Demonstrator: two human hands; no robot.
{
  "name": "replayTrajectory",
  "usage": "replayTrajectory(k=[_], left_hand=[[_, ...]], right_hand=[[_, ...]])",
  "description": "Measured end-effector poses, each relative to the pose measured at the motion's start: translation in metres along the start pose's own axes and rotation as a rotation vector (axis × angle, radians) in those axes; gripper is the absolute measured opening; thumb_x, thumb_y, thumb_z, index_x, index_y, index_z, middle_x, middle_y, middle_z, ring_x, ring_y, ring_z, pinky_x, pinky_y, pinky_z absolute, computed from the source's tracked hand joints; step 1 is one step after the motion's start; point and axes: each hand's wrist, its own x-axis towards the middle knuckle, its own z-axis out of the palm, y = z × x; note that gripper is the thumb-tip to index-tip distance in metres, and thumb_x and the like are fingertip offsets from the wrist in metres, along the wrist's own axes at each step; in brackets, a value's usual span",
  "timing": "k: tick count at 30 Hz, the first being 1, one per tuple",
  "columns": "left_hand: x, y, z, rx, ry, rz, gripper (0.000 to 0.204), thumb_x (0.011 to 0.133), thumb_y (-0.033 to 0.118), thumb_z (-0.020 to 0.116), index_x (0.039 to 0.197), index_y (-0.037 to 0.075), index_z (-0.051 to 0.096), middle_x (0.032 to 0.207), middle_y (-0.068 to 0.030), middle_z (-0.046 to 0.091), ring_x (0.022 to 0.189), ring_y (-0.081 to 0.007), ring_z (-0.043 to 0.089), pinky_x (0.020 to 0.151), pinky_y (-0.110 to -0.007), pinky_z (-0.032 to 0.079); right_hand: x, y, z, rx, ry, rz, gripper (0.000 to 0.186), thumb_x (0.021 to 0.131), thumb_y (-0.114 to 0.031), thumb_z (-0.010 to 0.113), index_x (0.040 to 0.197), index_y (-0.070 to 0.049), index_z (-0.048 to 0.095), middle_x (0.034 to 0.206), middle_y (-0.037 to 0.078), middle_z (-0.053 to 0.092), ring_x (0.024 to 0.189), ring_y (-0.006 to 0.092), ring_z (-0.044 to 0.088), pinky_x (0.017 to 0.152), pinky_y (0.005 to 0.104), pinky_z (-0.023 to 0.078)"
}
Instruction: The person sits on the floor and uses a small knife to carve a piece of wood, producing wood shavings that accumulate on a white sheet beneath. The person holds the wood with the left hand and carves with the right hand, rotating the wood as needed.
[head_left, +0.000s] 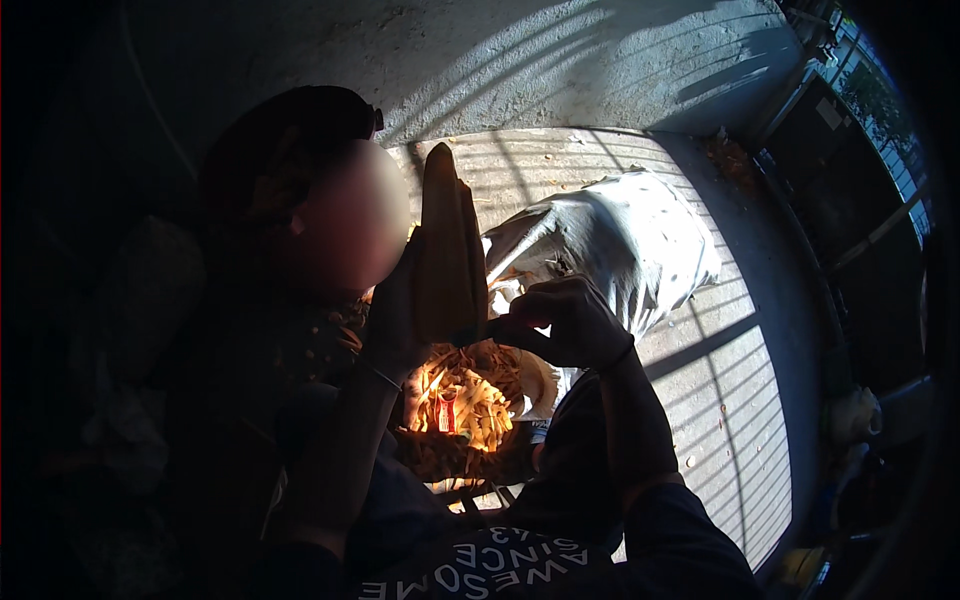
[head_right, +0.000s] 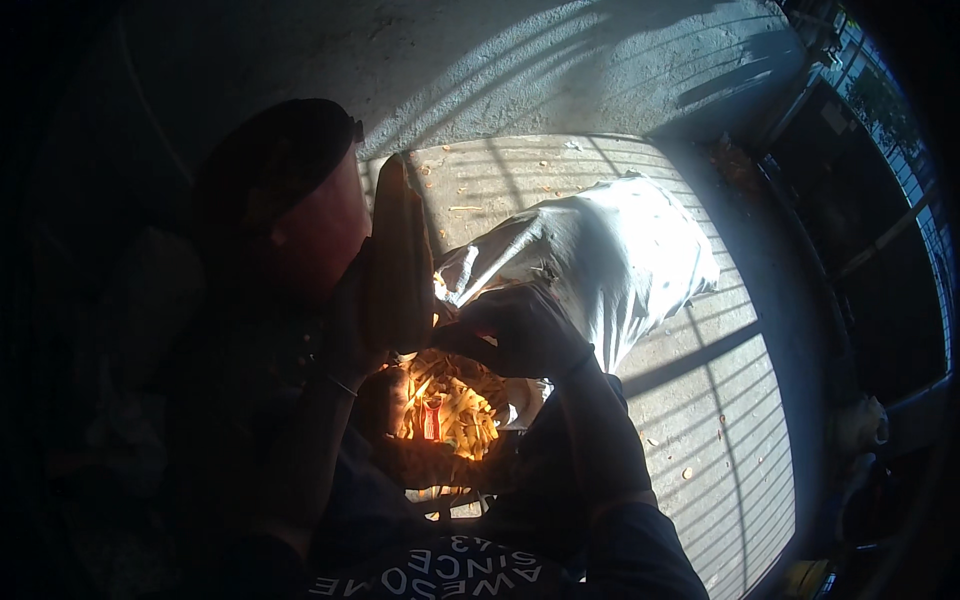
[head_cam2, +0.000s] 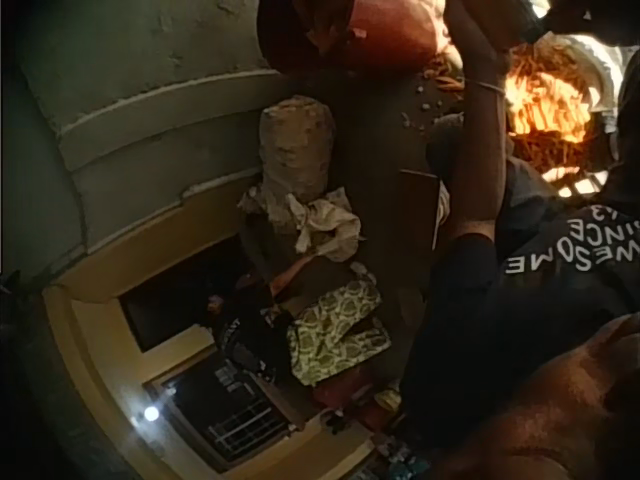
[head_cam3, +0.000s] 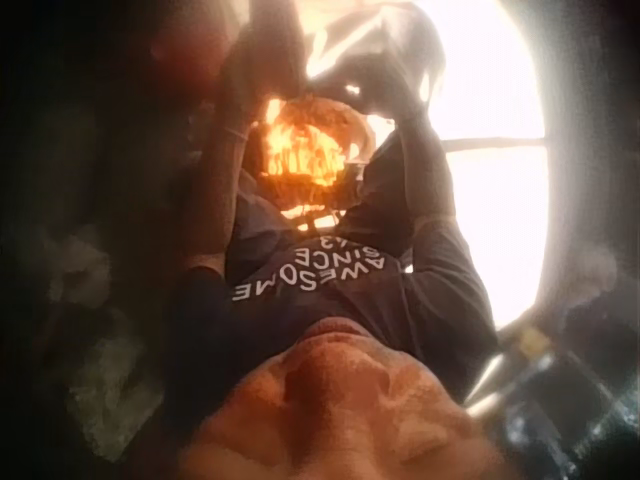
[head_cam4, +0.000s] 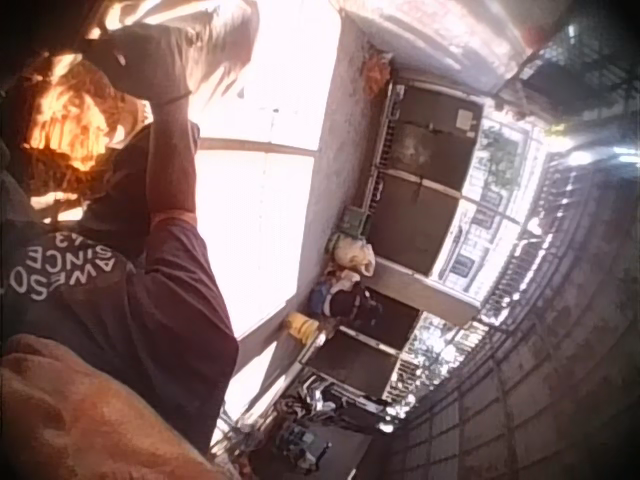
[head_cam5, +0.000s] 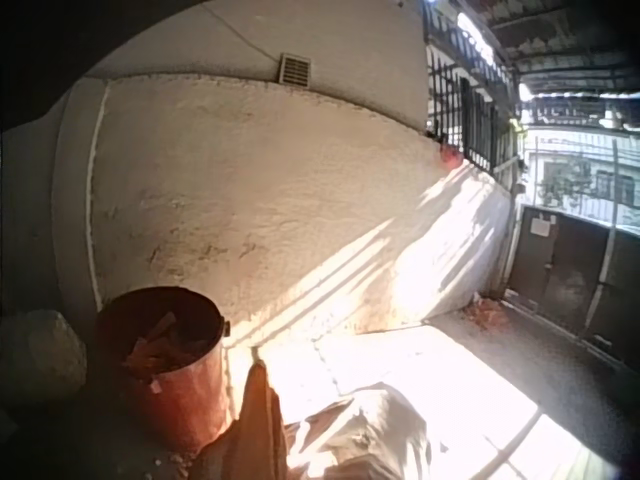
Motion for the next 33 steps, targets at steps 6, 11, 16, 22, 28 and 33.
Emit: replayTrajectory(k=[6,11,16,22,28,33], left_hand=[[-0.001,-0.015,-0.014,0.136,0.068,-0.059,0.042,0.107,0.034,0.046,0.137,0.006,0.055,0.125,-0.0072,0.066,0.11,-0.018,0.066,0.096,-0.034,0.054],[0.002,-0.018,-0.011,0.054,0.05,-0.043,0.04,0.107,0.034,0.049,0.135,0.007,0.057,0.123,-0.0058,0.066,0.108,-0.0173,0.066,0.096,-0.033,0.054],[0.005,-0.011,-0.005,-0.104,0.044,-0.078,0.041,0.106,0.036,0.049,0.134,0.007,0.057,0.121,-0.0068,0.067,0.107,-0.0185,0.067,0.095,-0.035,0.055],[0.003,-0.008,-0.023,0.038,0.032,-0.008,0.041,0.106,0.036,0.05,0.134,0.007,0.057,0.12,-0.0071,0.067,0.105,-0.0189,0.067,0.093,-0.035,0.057],[0.005,-0.013,-0.015,0.053,0.088,-0.022,0.04,0.106,0.036,0.05,0.133,0.007,0.057,0.12,-0.0063,0.067,0.105,-0.0181,0.067,0.092,-0.035,0.057],[0.002,-0.008,-0.014,0.109,-0.01,-0.079,0.04,0.106,0.035,0.049,0.133,0.007,0.057,0.12,-0.0059,0.067,0.105,-0.0177,0.067,0.092,-0.035,0.057]], right_hand=[[-0.001,0.01,-0.008,-0.068,0.083,0.022,0.013,0.083,-0.018,0.082,0.09,-0.008,0.078,0.072,0.007,0.069,0.059,0.0203,0.067,0.055,0.0316,0.051],[-0.005,-0.001,-0.008,0.067,-0.041,0.029,0.016,0.081,-0.017,0.084,0.087,-0.005,0.075,0.072,0.008,0.07,0.063,0.0213,0.069,0.057,0.032,0.052],[-0.008,0.0,0.004,0.047,-0.101,0.083,0.015,0.082,-0.018,0.082,0.087,-0.006,0.075,0.073,0.008,0.069,0.065,0.0219,0.07,0.058,0.0322,0.051],[-0.001,-0.009,0.0,0.087,-0.042,0.067,0.015,0.083,-0.02,0.082,0.087,-0.007,0.077,0.073,0.008,0.068,0.063,0.0219,0.07,0.056,0.033,0.05],[-0.004,0.003,-0.003,0.04,0.002,0.046,0.015,0.084,-0.02,0.082,0.085,-0.006,0.076,0.071,0.009,0.067,0.06,0.0217,0.067,0.055,0.0334,0.049],[-0.008,0.012,-0.002,0.041,0.006,0.116,0.015,0.086,-0.03,0.079,0.091,-0.016,0.08,0.071,0.004,0.068,0.062,0.0192,0.065,0.059,0.0325,0.048]])
